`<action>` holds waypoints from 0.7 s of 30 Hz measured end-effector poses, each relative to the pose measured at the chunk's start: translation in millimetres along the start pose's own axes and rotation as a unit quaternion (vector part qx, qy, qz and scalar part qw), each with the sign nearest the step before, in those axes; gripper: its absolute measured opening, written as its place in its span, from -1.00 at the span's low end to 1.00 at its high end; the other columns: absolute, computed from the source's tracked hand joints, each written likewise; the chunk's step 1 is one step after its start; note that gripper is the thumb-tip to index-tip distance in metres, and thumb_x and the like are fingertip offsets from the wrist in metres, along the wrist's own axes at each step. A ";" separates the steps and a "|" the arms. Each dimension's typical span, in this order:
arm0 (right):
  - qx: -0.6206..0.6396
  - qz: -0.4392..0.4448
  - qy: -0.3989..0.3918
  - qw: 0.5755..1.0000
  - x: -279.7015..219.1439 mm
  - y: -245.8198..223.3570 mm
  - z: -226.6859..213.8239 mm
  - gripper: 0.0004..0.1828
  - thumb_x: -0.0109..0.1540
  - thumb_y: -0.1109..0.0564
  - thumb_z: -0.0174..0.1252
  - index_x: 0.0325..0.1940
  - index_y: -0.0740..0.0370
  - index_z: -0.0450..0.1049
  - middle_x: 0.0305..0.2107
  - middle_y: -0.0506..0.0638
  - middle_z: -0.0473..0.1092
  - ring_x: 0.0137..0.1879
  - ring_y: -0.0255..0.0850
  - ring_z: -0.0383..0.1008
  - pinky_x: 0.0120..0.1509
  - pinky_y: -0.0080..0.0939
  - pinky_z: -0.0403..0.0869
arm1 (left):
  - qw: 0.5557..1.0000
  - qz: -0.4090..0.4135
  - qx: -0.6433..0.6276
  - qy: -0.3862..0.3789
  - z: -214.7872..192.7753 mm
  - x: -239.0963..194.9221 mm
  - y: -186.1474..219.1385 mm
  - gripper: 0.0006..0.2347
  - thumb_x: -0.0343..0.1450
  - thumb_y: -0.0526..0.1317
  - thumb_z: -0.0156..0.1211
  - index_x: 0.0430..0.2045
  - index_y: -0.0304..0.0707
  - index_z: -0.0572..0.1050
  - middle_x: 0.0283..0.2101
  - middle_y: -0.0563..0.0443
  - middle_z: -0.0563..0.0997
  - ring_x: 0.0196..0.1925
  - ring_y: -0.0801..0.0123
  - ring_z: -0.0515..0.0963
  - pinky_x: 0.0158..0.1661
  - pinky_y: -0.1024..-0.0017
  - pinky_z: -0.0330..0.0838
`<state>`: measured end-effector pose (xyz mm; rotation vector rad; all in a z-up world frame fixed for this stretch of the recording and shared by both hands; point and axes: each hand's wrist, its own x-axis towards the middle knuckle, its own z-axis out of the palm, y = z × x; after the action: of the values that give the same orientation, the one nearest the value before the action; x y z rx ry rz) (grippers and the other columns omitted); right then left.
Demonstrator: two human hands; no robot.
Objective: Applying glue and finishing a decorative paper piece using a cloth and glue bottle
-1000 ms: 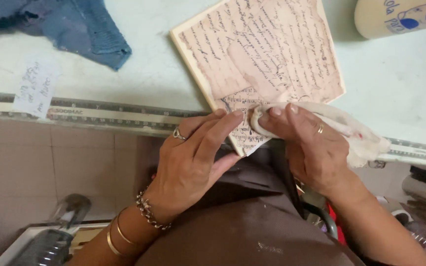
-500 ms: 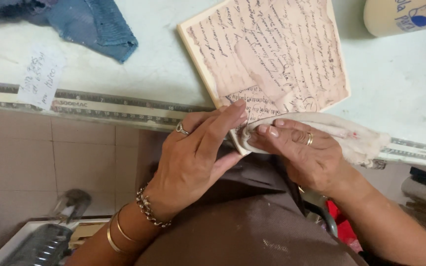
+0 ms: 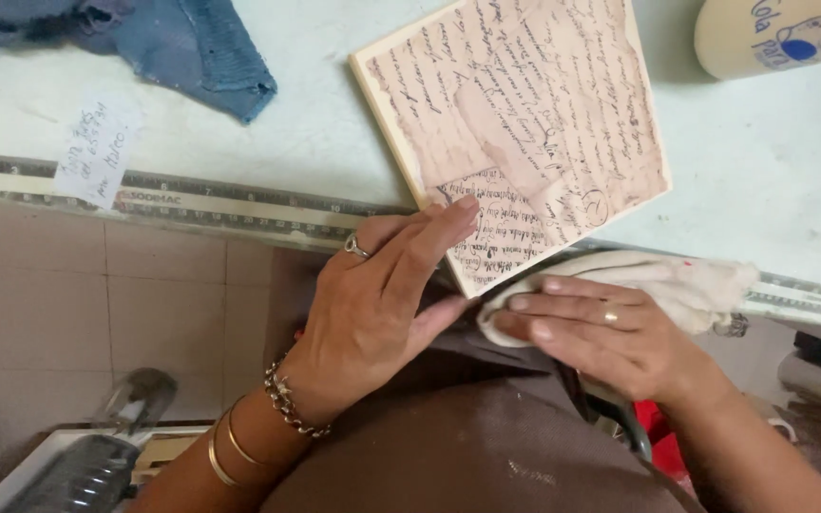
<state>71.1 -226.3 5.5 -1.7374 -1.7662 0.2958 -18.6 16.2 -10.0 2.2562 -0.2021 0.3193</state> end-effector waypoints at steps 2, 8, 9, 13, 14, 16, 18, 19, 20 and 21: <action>-0.089 0.432 -0.313 0.841 -68.5 3.7 14.0 -0.44 -0.08 0.07 0.23 0.00 -0.31 0.38 0.01 -0.30 0.31 0.21 -0.17 0.22 0.31 -0.25 0.18 | 1.000 0.006 0.008 -0.005 -0.7 0.6 2.1 -0.29 0.20 -0.08 0.52 0.09 -0.30 0.12 0.03 -0.03 0.48 0.04 0.23 0.45 0.02 0.39 0.41; -0.236 0.237 0.418 0.844 -71.5 22.4 -9.5 -0.84 0.30 0.63 0.17 -0.11 0.65 0.34 -0.32 0.53 0.36 -0.26 0.23 0.39 -0.16 0.06 0.36 | 0.998 -0.026 0.038 0.051 6.7 2.4 13.6 -0.47 0.29 -0.08 0.40 0.01 -0.26 0.23 -0.02 0.01 0.50 0.01 0.22 0.47 -0.13 0.35 0.48; -0.236 0.236 0.419 0.844 -73.6 21.0 -9.9 -0.84 0.30 0.63 0.17 -0.11 0.65 0.34 -0.32 0.53 0.36 -0.26 0.23 0.39 -0.16 0.06 0.36 | 0.998 -0.025 0.039 0.051 7.6 2.8 14.2 -0.47 0.29 -0.08 0.40 0.01 -0.26 0.23 -0.02 0.01 0.50 0.01 0.22 0.47 -0.13 0.35 0.48; -0.137 0.288 0.433 0.843 -65.2 12.3 -12.6 -0.71 0.40 0.30 -0.31 -0.10 0.69 0.23 -0.39 0.45 0.24 -0.40 0.08 0.23 -0.29 -0.01 0.24 | 0.997 -0.014 0.046 0.069 9.9 4.4 14.8 -0.54 0.30 -0.16 0.38 -0.04 -0.32 0.27 -0.05 -0.04 0.52 -0.03 0.22 0.52 -0.07 0.37 0.44; -0.156 0.275 0.395 0.863 -59.8 8.9 -14.1 -0.65 0.37 0.28 -0.28 -0.19 0.75 0.29 -0.46 0.42 0.31 -0.55 -0.06 0.24 -0.52 -0.14 0.20 | 0.996 -0.008 0.046 0.076 10.9 5.3 14.7 -0.55 0.29 -0.18 0.38 -0.07 -0.34 0.28 -0.08 -0.07 0.53 -0.06 0.21 0.54 -0.08 0.37 0.43; -0.126 0.255 0.383 0.879 -42.9 5.4 -9.6 -0.71 0.30 0.32 -0.19 0.11 0.47 0.05 -0.43 0.45 0.32 -0.51 -0.04 0.28 -0.51 -0.20 0.23 | 0.997 -0.015 0.040 0.068 9.6 6.6 16.5 -0.56 0.27 -0.22 0.38 -0.07 -0.33 0.28 -0.07 -0.06 0.52 -0.04 0.21 0.52 -0.06 0.39 0.42; -0.091 0.237 0.370 0.894 -29.7 3.5 -1.0 -0.31 0.24 0.37 -0.11 0.40 0.19 -0.18 -0.41 0.47 0.34 -0.47 -0.03 0.33 -0.49 -0.25 0.25 | 0.997 -0.026 0.035 0.059 8.8 5.8 17.5 -0.55 0.25 -0.25 0.37 -0.07 -0.33 0.28 -0.07 -0.04 0.51 -0.03 0.21 0.49 -0.03 0.41 0.42; -0.064 0.207 0.358 0.908 -24.5 4.3 4.7 -0.28 0.22 0.44 -0.10 0.39 0.14 -0.19 -0.45 0.37 0.34 -0.47 -0.07 0.36 -0.49 -0.29 0.37 | 0.998 -0.028 0.037 0.053 8.6 5.0 17.4 -0.55 0.24 -0.26 0.35 -0.05 -0.30 0.27 -0.05 -0.02 0.51 -0.01 0.22 0.48 -0.10 0.42 0.46; -0.037 0.178 0.346 0.921 -19.1 4.9 10.6 -0.23 0.20 0.52 -0.10 0.38 0.08 -0.20 -0.49 0.27 0.34 -0.47 -0.11 0.39 -0.48 -0.32 0.49 | 0.998 -0.030 0.039 0.047 8.2 4.0 17.2 -0.54 0.23 -0.27 0.32 -0.04 -0.27 0.26 -0.04 0.00 0.50 0.00 0.23 0.48 -0.16 0.43 0.51; -0.036 0.178 0.347 0.920 -15.0 1.5 16.4 -0.23 0.20 0.52 -0.10 0.38 0.08 -0.20 -0.49 0.27 0.34 -0.47 -0.11 0.39 -0.48 -0.32 0.49 | 0.998 -0.031 0.040 0.046 7.2 4.1 17.6 -0.54 0.23 -0.27 0.32 -0.04 -0.27 0.26 -0.04 0.00 0.50 0.00 0.23 0.48 -0.16 0.43 0.51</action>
<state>61.8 -236.1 -12.2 -1.8946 -0.9615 -0.2265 -17.9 -0.7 -0.5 2.3164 -0.0723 0.4028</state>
